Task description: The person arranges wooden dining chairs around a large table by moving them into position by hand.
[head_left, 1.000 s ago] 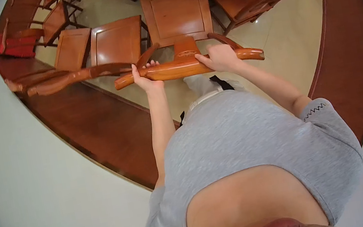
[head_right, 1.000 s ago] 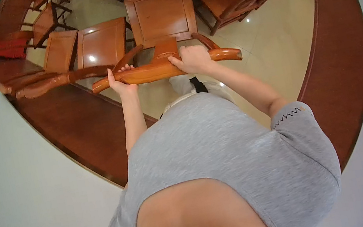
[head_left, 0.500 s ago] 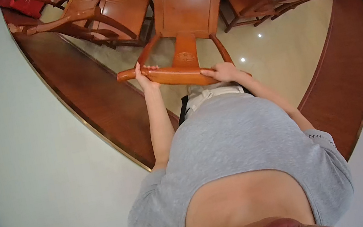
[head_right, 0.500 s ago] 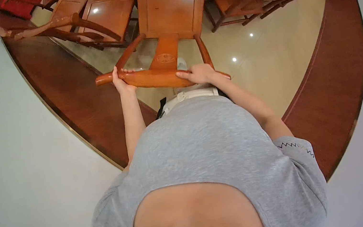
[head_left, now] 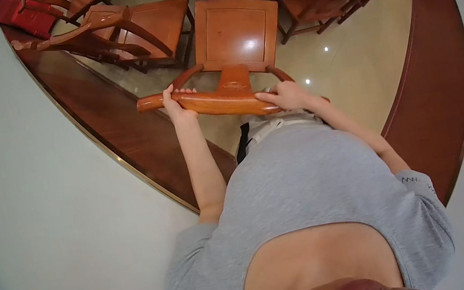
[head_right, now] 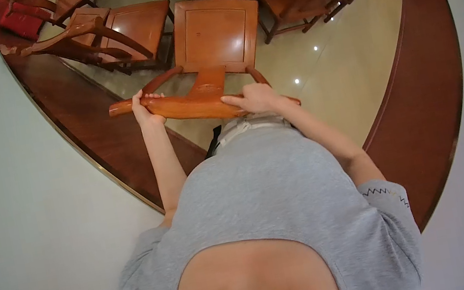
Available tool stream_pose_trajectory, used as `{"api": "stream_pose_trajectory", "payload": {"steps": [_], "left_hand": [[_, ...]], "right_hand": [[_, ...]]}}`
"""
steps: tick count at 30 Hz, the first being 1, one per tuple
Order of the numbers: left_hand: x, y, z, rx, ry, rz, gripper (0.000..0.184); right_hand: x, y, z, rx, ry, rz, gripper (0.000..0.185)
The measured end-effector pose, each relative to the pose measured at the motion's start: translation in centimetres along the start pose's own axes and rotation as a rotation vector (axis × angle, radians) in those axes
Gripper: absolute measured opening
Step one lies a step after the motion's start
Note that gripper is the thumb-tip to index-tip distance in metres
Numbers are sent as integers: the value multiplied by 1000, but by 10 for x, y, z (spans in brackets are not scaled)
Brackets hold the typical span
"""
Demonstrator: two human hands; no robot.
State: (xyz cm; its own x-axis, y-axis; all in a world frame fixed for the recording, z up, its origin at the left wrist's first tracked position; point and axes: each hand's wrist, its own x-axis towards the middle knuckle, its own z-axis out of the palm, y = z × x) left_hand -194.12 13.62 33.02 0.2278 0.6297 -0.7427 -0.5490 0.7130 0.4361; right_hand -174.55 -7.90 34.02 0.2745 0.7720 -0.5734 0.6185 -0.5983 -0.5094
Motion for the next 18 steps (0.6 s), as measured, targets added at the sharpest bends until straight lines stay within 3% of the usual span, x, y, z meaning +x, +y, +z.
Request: {"api": "stream_pose_trajectory", "payload": {"steps": [5,18], "left_hand": [[7,33,-34,-66,10,1,25],[-4,32,-22,-95,-10,28,22]], "right_hand": [[-1,-46,15,-3,-25,-20,81],[-1,-40,4,40,11,-95,68]]}}
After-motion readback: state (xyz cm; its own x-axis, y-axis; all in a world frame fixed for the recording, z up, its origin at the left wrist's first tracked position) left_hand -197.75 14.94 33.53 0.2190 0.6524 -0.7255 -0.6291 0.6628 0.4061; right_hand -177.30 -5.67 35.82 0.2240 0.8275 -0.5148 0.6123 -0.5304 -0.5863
